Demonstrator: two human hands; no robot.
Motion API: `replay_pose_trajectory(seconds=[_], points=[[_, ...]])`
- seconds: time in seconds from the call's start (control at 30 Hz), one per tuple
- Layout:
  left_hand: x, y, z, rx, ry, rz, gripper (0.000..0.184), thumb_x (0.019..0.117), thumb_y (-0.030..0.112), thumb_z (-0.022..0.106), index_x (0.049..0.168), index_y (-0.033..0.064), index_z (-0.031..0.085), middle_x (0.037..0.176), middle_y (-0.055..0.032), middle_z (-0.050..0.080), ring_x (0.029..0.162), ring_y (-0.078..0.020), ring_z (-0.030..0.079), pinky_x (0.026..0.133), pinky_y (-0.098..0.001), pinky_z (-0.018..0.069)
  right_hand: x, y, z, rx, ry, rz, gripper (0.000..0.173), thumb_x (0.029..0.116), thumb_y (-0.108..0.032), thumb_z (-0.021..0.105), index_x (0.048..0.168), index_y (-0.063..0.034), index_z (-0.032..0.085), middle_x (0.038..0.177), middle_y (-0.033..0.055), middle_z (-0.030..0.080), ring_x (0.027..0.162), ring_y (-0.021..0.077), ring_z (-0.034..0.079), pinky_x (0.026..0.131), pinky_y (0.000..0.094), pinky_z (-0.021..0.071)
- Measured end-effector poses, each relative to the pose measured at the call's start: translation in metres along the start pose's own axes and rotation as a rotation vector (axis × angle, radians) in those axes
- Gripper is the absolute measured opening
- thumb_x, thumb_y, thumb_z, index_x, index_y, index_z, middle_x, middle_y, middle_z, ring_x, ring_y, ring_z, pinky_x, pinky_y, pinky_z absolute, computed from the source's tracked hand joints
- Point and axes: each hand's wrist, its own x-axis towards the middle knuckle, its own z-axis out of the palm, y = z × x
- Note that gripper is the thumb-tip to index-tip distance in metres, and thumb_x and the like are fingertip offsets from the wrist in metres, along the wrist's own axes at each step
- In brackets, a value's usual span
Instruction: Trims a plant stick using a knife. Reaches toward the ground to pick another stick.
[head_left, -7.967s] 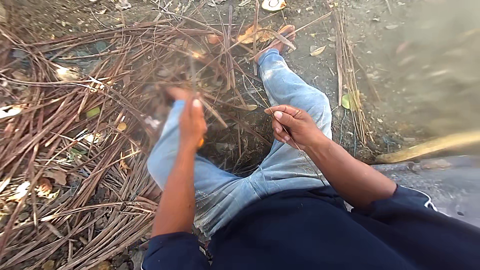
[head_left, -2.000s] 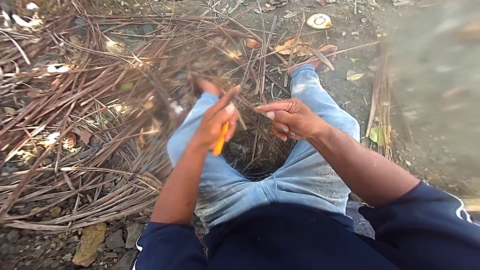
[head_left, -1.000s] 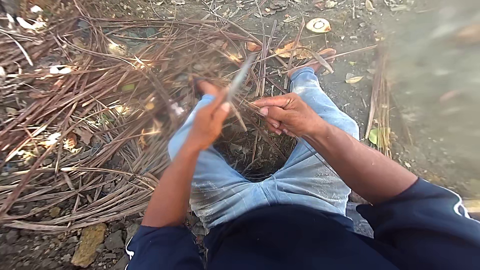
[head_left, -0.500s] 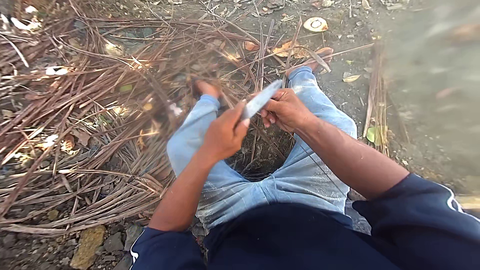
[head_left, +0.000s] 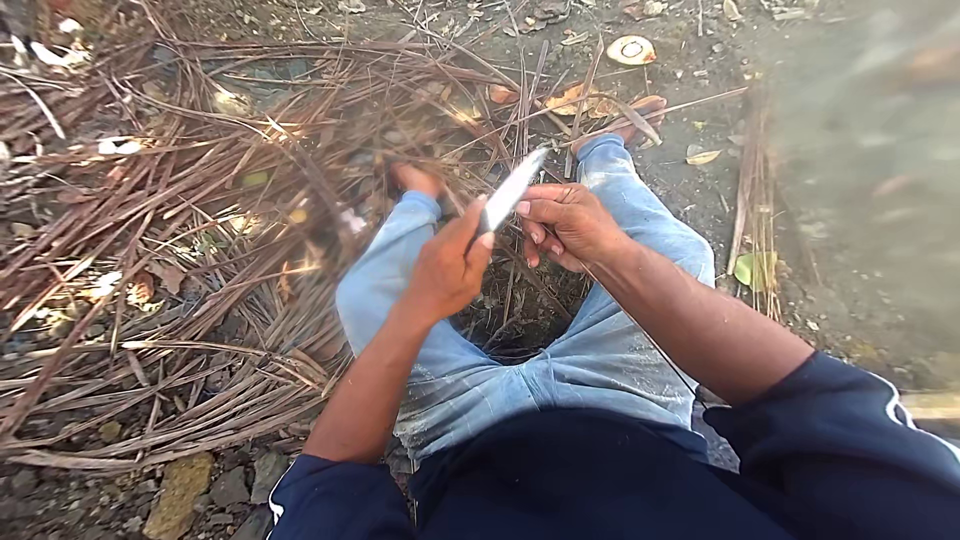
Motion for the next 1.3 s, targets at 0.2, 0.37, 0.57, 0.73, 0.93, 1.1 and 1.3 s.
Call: replay_pose_trajectory(seconds=[0.2,0.37,0.57,0.73,0.93,1.1,1.3], points=[[0.003,-0.002,0.004,-0.007,-0.002,0.018,0.046,0.1061,0.022,0.045,0.144,-0.0027,0.053,0.106,-0.0147,0.071,0.087,-0.0188,0.069,0.080,-0.0361,0.0588,0.001,0.000,0.000,0.014,0.010,-0.005,0.025,0.1024,-0.003,0.047,0.086,-0.0043,0.066,0.053,-0.0023,0.051,0.038,0.0055,0.048,0.041,0.0262,0.0536],[0.000,-0.005,0.004,0.081,0.020,-0.004,0.046,0.1061,0.023,0.047,0.145,-0.0016,0.054,0.101,-0.0164,0.069,0.085,-0.0248,0.069,0.076,-0.0409,0.0583,-0.002,0.000,0.001,-0.012,0.029,-0.012,0.022,0.1019,-0.002,0.047,0.096,-0.0011,0.069,0.054,-0.0031,0.053,0.039,0.0045,0.048,0.041,0.0244,0.0524],[0.004,-0.007,-0.007,-0.041,0.004,-0.095,0.044,0.1071,0.018,0.043,0.144,-0.0035,0.054,0.106,-0.0180,0.072,0.085,-0.0195,0.069,0.079,-0.0359,0.0579,-0.001,-0.002,-0.003,-0.029,0.002,-0.009,0.026,0.1004,0.002,0.047,0.112,0.0051,0.070,0.054,-0.0058,0.054,0.040,0.0028,0.051,0.043,0.0227,0.0542],[0.005,-0.008,-0.011,-0.201,-0.023,-0.192,0.046,0.1087,0.022,0.039,0.147,0.0007,0.051,0.082,-0.0078,0.065,0.055,-0.0108,0.054,0.053,-0.0300,0.0507,-0.005,-0.004,-0.005,-0.017,-0.023,0.042,0.029,0.1015,0.000,0.046,0.120,0.0053,0.068,0.053,-0.0049,0.051,0.039,0.0039,0.050,0.043,0.0247,0.0545],[0.005,-0.006,-0.014,-0.370,-0.082,-0.287,0.049,0.1096,0.028,0.034,0.152,0.0061,0.047,0.066,-0.0009,0.053,0.046,-0.0094,0.047,0.043,-0.0278,0.0456,-0.007,-0.004,-0.006,-0.045,-0.055,0.026,0.029,0.1022,0.000,0.046,0.120,0.0064,0.068,0.052,-0.0046,0.052,0.040,0.0039,0.050,0.043,0.0238,0.0545],[0.020,-0.028,-0.029,-0.689,-0.062,-0.478,0.050,0.1096,0.026,0.032,0.157,0.0111,0.038,0.072,0.0027,0.052,0.047,-0.0072,0.048,0.041,-0.0215,0.0451,-0.007,-0.002,-0.011,-0.144,-0.072,-0.014,0.029,0.1016,0.001,0.049,0.121,0.0060,0.069,0.054,-0.0035,0.055,0.042,0.0041,0.054,0.044,0.0230,0.0550],[0.020,0.001,-0.029,-0.321,-0.184,-0.193,0.046,0.1066,0.021,0.045,0.148,0.0021,0.051,0.077,-0.0052,0.063,0.050,-0.0088,0.052,0.048,-0.0276,0.0490,-0.006,0.004,-0.012,-0.261,-0.061,-0.094,0.027,0.1020,0.000,0.052,0.124,0.0042,0.068,0.057,-0.0048,0.058,0.045,0.0051,0.057,0.048,0.0250,0.0581]])
